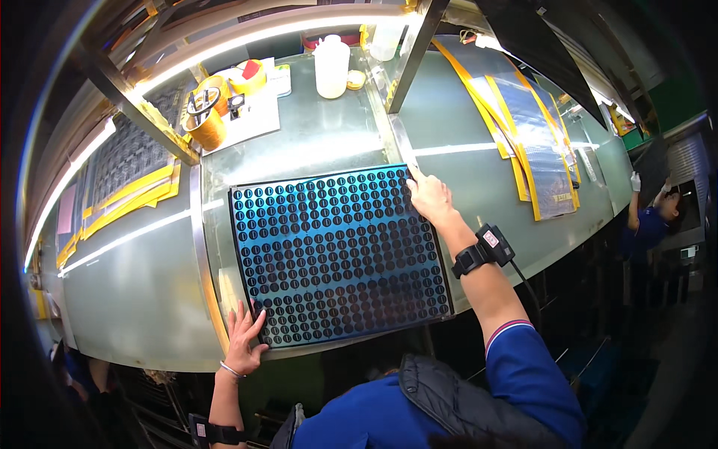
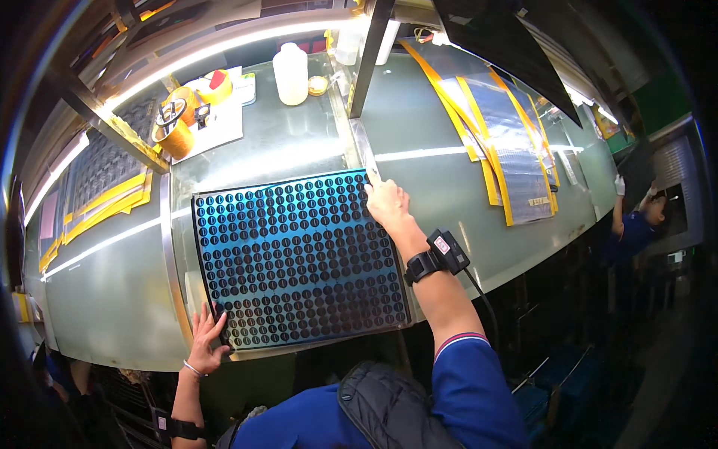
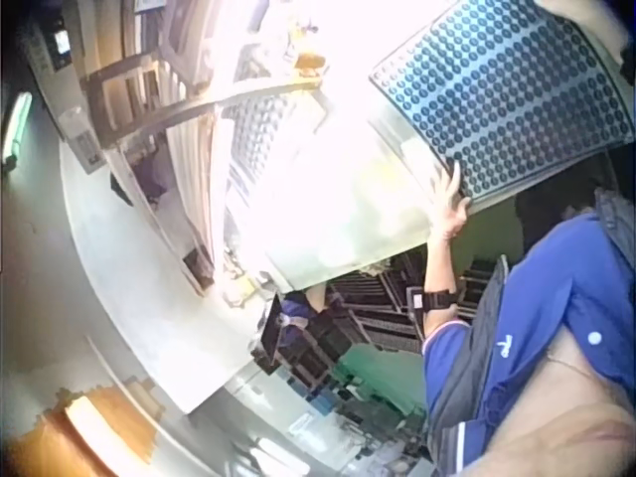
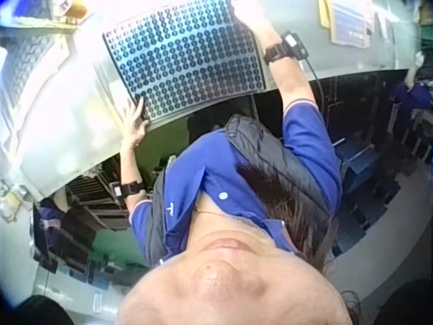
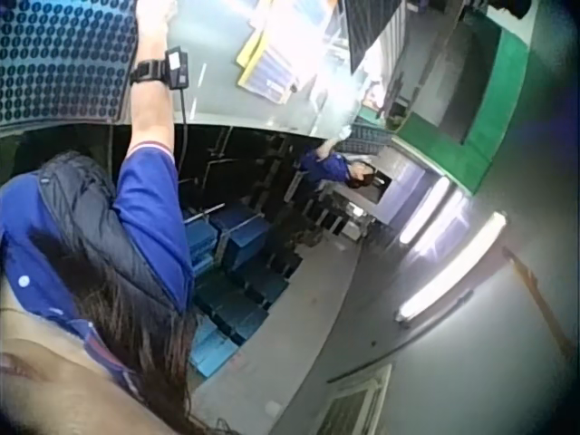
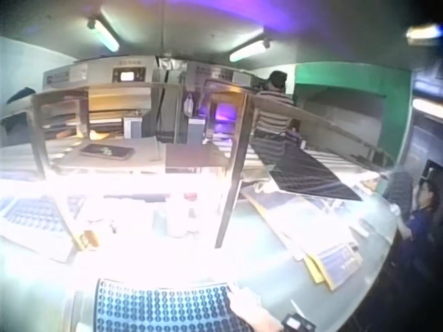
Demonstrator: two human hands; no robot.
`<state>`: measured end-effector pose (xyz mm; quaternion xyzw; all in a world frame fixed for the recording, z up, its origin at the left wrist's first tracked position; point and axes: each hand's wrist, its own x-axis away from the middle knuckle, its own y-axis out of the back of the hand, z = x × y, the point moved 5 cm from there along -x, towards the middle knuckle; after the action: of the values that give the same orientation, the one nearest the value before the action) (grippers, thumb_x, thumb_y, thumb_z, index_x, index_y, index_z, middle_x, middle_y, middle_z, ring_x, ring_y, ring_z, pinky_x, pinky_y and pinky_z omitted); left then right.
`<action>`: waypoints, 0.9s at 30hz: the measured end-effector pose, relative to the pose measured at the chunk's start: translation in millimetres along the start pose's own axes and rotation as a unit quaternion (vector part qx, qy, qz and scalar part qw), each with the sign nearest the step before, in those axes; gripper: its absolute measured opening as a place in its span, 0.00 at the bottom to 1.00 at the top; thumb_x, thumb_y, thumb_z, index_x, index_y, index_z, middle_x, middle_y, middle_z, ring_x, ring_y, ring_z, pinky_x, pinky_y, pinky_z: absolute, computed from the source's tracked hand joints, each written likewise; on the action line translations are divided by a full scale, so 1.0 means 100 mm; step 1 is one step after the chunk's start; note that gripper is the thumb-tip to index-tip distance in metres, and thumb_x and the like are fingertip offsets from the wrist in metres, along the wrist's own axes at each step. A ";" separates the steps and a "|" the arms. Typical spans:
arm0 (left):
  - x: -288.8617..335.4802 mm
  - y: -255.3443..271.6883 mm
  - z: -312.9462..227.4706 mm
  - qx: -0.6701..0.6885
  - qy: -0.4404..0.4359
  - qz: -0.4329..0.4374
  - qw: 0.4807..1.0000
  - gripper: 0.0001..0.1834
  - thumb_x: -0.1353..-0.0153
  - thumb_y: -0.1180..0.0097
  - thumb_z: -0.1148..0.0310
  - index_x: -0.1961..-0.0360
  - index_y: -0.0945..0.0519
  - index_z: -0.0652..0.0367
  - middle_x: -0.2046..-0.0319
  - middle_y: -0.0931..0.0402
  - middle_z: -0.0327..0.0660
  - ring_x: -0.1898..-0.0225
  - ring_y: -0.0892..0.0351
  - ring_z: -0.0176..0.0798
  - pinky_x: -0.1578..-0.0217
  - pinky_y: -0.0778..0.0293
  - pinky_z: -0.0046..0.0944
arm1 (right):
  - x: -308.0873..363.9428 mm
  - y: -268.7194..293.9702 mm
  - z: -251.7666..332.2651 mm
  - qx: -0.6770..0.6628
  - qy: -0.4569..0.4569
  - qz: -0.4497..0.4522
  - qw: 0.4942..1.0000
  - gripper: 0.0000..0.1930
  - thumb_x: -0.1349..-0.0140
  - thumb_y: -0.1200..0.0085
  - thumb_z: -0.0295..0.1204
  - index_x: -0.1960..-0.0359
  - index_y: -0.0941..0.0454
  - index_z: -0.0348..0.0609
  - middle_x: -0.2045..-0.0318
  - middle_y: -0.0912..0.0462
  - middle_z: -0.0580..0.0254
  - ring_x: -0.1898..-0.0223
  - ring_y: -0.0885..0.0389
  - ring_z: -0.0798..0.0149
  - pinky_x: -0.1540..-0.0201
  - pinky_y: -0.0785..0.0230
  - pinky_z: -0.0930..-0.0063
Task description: The recorder is inspecting blue and black patterned panels at a workbench, sorting them, and loading them into vertical racks in a factory setting.
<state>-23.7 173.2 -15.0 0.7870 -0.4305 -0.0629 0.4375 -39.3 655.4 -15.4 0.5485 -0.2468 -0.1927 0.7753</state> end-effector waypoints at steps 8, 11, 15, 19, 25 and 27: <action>-0.01 -0.01 -0.02 0.011 0.009 -0.001 1.000 0.46 0.64 0.38 0.79 0.37 0.37 0.53 0.33 0.52 0.50 0.30 0.65 0.56 0.34 0.69 0.57 | -0.10 -0.03 -0.06 -0.019 0.004 0.006 1.000 0.20 0.38 0.56 0.40 0.43 0.32 0.64 0.64 0.20 0.45 0.59 0.22 0.43 0.55 0.31 0.52; 0.00 -0.01 -0.01 0.013 0.010 0.002 1.000 0.46 0.64 0.38 0.79 0.37 0.37 0.53 0.33 0.52 0.50 0.30 0.65 0.56 0.34 0.69 0.56 | -0.12 -0.05 -0.09 -0.030 -0.002 0.012 0.999 0.20 0.38 0.55 0.41 0.43 0.31 0.66 0.60 0.20 0.49 0.56 0.22 0.46 0.53 0.32 0.54; 0.00 -0.02 0.01 0.013 0.008 0.005 1.000 0.46 0.63 0.38 0.79 0.37 0.37 0.53 0.33 0.52 0.50 0.30 0.65 0.56 0.34 0.70 0.56 | -0.13 -0.05 -0.14 -0.053 -0.015 0.022 0.998 0.21 0.39 0.54 0.42 0.42 0.31 0.68 0.57 0.20 0.54 0.54 0.23 0.49 0.51 0.32 0.57; 0.03 0.00 0.02 -0.003 0.015 0.014 1.000 0.46 0.62 0.37 0.78 0.36 0.38 0.52 0.32 0.53 0.50 0.30 0.65 0.56 0.34 0.69 0.55 | -0.10 0.01 -0.02 0.004 -0.030 0.037 0.999 0.21 0.39 0.54 0.45 0.43 0.31 0.71 0.55 0.20 0.55 0.53 0.22 0.51 0.50 0.33 0.59; 0.08 0.05 -0.03 -0.154 -0.011 0.006 0.988 0.44 0.55 0.37 0.66 0.35 0.42 0.54 0.32 0.52 0.43 0.30 0.58 0.47 0.34 0.64 0.53 | 0.05 0.05 0.22 0.140 0.045 -0.051 0.988 0.24 0.41 0.53 0.43 0.42 0.31 0.52 0.45 0.33 0.60 0.45 0.38 0.54 0.41 0.49 0.56; 0.10 0.06 -0.11 -0.198 -0.011 0.007 0.980 0.40 0.50 0.41 0.64 0.35 0.43 0.55 0.33 0.50 0.40 0.31 0.55 0.42 0.34 0.63 0.53 | 0.02 -0.28 0.06 0.118 0.075 -0.130 0.982 0.25 0.40 0.55 0.42 0.41 0.34 0.49 0.43 0.34 0.60 0.43 0.39 0.55 0.40 0.50 0.55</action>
<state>-15.5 171.1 -1.3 0.6810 -0.4201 -0.1527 0.5800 -42.7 640.7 -39.4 0.6761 -0.1356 -0.2197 0.6901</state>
